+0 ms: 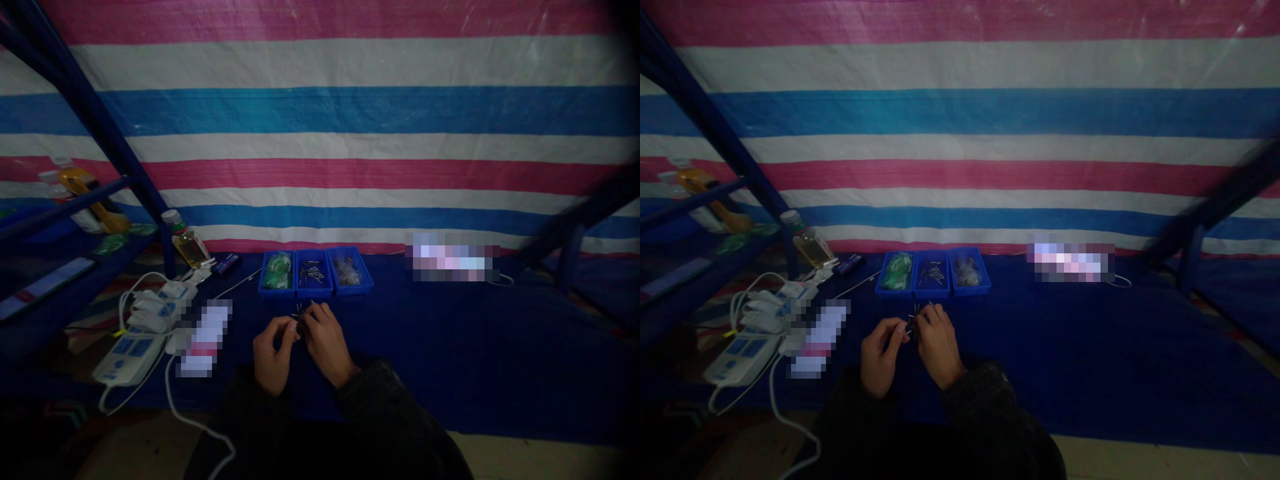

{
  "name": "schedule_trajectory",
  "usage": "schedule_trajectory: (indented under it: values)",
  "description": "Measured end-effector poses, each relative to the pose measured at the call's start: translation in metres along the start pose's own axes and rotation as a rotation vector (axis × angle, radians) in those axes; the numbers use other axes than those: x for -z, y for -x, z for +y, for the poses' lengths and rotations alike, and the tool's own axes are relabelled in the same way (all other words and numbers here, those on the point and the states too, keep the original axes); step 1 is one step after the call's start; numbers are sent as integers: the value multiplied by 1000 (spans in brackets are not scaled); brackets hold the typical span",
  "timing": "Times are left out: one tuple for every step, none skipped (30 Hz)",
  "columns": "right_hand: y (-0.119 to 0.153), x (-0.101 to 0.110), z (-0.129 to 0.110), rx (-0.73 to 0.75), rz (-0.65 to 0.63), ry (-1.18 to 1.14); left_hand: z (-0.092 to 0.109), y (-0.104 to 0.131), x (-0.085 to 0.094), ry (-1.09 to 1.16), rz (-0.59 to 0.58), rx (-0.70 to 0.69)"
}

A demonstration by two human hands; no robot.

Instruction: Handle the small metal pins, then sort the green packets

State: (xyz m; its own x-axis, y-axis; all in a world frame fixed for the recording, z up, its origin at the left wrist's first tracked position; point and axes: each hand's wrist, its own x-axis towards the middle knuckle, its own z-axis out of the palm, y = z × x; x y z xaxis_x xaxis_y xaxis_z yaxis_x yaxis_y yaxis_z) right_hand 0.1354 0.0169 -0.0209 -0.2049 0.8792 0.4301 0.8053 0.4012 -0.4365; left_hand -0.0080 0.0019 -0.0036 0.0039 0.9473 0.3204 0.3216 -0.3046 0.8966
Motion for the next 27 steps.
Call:
schedule_trajectory:
  values:
    - [0, 0, 0, -7, 3, -3, 0, 0, 0, 1, -4, 1]
    - [0, 0, 1, -11, 5, -4, 0, 0, 0, 1, -8, 1]
    - [0, 0, 1, -15, 6, -5, 0, 0, 0, 1, -10, 0]
    - [1, 0, 2, -16, 6, -7, 0, 0, 0, 3, -12, 1]
    - [1, -1, 2, -16, 7, -8, -1, 0, 0, 4, -12, 1]
    - [1, -1, 3, -17, 9, -7, -1, 0, 0, 6, -13, 3]
    - [1, -2, 3, -17, 12, -3, -1, 0, 0, 6, -12, 4]
    - [1, -2, 3, -16, 14, 2, -2, 0, 0, 7, -10, 3]
    - [1, -3, 3, -14, 15, 9, -2, 0, 0, 8, -10, 3]
    - [1, -3, 2, -11, 13, 16, -2, 0, 0, 8, -10, 1]
    - [1, -2, 2, -10, 10, 22, -2, 0, 0, 9, -10, -1]
    - [1, -2, 1, -9, 7, 24, -2, 0, 0, 10, -10, -2]
    - [1, -2, 1, -10, 7, 23, -2, 0, 0, 13, -10, -1]
    - [0, -1, 0, -11, 13, 17, -2, 0, 0, 15, -10, -1]
    - [0, -1, 0, -14, 26, 5, -2, 0, 0, 17, -8, 0]
    - [0, 0, 0, -18, 47, -13, -2, 0, 0, 17, -6, 2]
    - [0, 1, 0, -22, 69, -36, -2, 0, 0, 17, -7, 3]
    - [1, 2, 1, -26, 94, -61, -2, 0, 0, 15, -11, 4]
    - [2, 3, 2, -30, 120, -86, -2, 0, -1, 12, -17, 3]
    - [3, 4, 4, -33, 146, -107, -3, 0, -1, 11, -26, -1]
    - [5, 5, 6, -34, 169, -125, -3, -1, -1, 10, -35, -6]
    - [7, 5, 7, -32, 188, -141, -3, -1, -2, 8, -42, -14]
    - [9, 6, 9, -29, 205, -154, -3, -1, -2, 3, -45, -25]
    - [11, 7, 10, -24, 220, -169, -3, -2, -3, -5, -45, -37]
    - [13, 8, 11, -18, 230, -184, -3, -2, -3, -17, -41, -50]
    - [15, 9, 11, -11, 239, -201, -2, -3, -3, -30, -38, -61]
    - [17, 10, 11, 0, 248, -219, -1, -3, -3, -42, -37, -71]
